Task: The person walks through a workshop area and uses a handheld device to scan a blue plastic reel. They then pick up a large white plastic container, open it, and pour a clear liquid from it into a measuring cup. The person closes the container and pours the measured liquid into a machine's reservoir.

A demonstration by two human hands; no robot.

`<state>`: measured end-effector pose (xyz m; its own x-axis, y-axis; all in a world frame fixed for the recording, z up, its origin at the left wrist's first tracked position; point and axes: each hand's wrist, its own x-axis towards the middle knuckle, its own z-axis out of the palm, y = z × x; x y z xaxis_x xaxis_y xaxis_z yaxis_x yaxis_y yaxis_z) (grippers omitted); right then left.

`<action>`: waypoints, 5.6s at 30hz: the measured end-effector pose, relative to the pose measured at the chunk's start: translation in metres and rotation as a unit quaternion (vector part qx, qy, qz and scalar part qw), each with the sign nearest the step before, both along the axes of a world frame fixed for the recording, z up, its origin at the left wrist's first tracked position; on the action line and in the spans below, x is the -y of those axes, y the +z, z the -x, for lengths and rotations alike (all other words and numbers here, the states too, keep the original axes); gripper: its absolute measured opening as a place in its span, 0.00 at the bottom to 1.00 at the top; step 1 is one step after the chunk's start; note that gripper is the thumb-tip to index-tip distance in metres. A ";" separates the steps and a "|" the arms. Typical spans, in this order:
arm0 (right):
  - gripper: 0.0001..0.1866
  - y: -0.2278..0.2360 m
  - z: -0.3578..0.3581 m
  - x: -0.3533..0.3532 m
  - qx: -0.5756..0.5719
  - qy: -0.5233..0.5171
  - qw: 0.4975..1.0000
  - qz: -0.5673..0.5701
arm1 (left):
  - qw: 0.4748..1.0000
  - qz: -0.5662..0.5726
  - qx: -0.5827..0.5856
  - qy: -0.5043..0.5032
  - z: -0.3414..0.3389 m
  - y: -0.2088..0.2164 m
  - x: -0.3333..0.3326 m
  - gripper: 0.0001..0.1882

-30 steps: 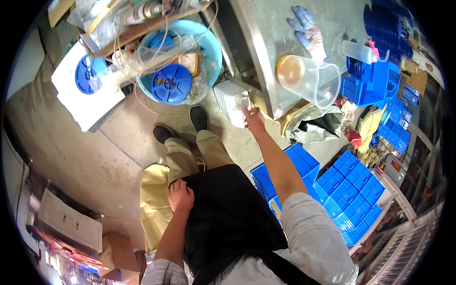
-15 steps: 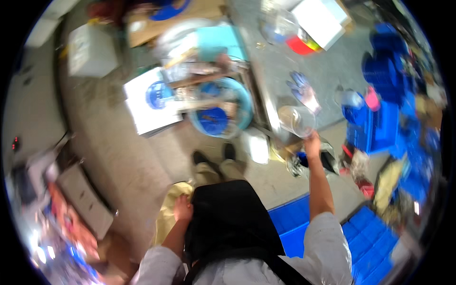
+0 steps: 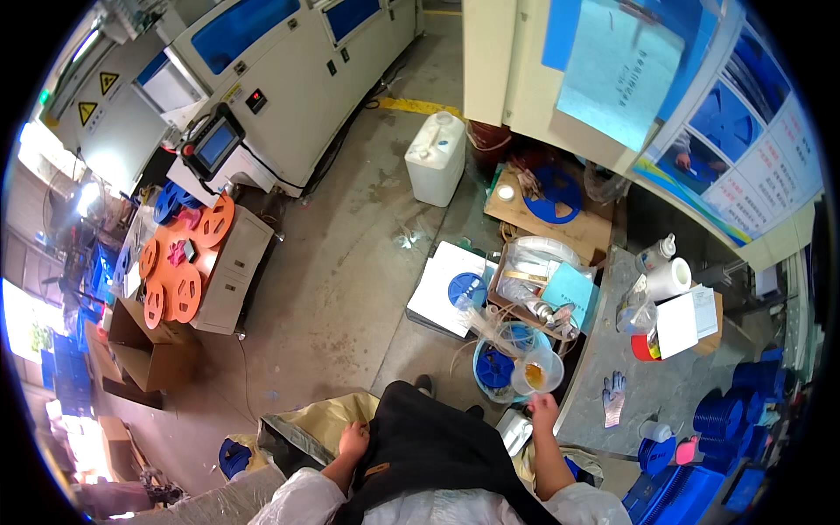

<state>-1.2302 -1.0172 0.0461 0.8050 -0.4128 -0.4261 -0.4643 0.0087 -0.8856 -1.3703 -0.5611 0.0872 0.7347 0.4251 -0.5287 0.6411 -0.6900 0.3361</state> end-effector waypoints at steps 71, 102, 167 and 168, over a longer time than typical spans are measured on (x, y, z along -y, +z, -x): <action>0.15 -0.028 -1.151 -0.405 -0.378 0.419 0.638 0.523 | 0.730 -0.218 0.222 -0.609 -0.939 -0.118 -0.464 0.16; 0.18 -0.056 -1.183 -0.438 -0.349 0.512 0.512 0.595 | 0.869 -0.107 0.159 -0.457 -0.923 -0.095 -0.417 0.19; 0.07 -0.091 -1.167 -0.493 -0.220 0.493 0.478 0.692 | 0.964 0.116 -0.086 -0.222 -0.947 -0.085 -0.407 0.14; 0.06 -0.089 -1.164 -0.490 -0.204 0.481 0.487 0.700 | 0.965 0.117 -0.087 -0.220 -0.947 -0.085 -0.407 0.14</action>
